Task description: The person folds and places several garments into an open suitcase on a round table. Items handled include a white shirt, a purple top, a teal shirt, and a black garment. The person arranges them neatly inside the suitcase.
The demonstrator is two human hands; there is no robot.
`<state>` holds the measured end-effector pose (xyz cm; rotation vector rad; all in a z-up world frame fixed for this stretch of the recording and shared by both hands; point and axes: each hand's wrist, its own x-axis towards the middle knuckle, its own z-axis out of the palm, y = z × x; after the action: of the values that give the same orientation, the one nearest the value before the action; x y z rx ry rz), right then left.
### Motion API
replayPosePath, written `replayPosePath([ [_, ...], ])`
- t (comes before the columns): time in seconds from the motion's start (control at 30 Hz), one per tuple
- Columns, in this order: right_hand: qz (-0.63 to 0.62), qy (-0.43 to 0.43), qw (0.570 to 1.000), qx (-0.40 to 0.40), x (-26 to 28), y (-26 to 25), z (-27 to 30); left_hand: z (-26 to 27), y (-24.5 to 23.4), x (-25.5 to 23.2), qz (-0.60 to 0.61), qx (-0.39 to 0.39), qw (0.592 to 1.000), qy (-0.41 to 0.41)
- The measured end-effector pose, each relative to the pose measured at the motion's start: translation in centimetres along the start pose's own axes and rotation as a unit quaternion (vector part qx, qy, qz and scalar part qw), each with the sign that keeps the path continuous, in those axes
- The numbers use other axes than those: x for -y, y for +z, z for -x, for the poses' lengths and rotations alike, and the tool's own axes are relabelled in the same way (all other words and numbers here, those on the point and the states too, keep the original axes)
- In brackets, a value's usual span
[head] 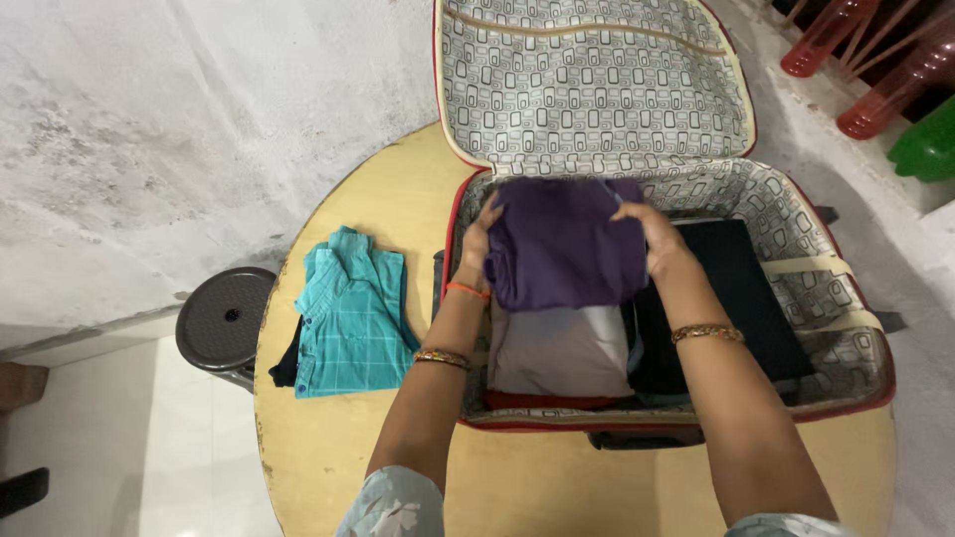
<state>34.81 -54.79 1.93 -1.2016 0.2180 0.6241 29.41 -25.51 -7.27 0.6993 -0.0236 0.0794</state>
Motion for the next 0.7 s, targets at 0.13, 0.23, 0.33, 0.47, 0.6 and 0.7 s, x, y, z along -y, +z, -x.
replayPosePath([
  [0.13,0.03,0.008,1.0,0.0,-3.3,-1.9,0.3,0.9,-2.9,2.9,-0.1,-0.002,0.995,-0.018],
  [0.23,0.042,0.016,0.999,-0.016,-5.5,-3.0,1.1,2.6,-3.4,4.3,-0.093,-0.033,0.992,-0.081],
  [0.33,0.055,0.036,0.998,-0.02,-7.1,-3.5,2.2,4.8,-3.1,4.4,-0.167,-0.091,0.969,-0.159],
  [0.47,0.124,0.08,0.988,-0.05,-9.2,-4.2,3.7,6.4,-3.0,5.3,-0.249,-0.128,0.934,-0.225],
  [0.6,0.204,0.125,0.968,-0.078,-11.4,-5.5,4.0,6.8,-5.5,7.7,-0.397,-0.146,0.865,-0.268],
  [0.7,0.195,0.149,0.969,-0.034,-12.4,-6.3,3.2,6.5,-7.0,10.1,-0.423,-0.127,0.864,-0.242],
])
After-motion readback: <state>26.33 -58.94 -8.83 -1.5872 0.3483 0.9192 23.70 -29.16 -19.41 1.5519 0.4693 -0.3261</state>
